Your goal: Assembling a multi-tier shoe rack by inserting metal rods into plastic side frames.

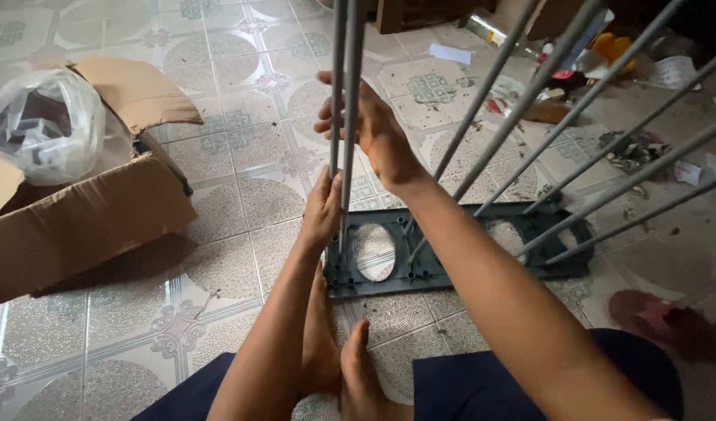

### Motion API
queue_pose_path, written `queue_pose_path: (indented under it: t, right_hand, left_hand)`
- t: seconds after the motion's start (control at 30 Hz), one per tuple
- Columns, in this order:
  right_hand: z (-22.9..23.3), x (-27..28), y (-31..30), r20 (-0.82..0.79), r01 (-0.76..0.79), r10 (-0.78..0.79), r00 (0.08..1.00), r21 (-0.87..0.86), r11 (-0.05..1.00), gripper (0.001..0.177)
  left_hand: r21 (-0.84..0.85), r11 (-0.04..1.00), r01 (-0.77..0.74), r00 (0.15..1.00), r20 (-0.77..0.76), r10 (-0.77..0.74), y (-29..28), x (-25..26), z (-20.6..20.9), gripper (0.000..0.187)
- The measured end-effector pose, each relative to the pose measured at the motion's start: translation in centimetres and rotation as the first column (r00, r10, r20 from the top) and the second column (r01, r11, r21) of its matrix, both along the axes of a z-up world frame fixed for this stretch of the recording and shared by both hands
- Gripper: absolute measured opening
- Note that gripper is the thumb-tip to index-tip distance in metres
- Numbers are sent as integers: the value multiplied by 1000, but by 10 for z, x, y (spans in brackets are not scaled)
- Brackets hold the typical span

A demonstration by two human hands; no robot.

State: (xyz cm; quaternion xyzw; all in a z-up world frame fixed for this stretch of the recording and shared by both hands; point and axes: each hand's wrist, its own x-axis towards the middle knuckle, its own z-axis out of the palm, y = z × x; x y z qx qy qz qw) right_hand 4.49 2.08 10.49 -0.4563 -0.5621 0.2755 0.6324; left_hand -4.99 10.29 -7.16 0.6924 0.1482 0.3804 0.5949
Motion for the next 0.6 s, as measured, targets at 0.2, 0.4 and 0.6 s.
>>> queue_pose_path:
  t: [0.2,0.4,0.6]
  right_hand:
    - [-2,-2,11,-99,-138,140,985,28,990,54]
    - [-4,7,18,-141,-132,131,981,5,991,54]
    - [-2,7,19,-119,-140,138,983,-7,990,56]
  left_hand:
    - [8,1000,6,999,-44,-5,-1,0,9,30]
    - [29,997,75,996,48,-77,-6,2,7,33]
    - [-4,998,65,998,-10,-65,2,11,-7,32]
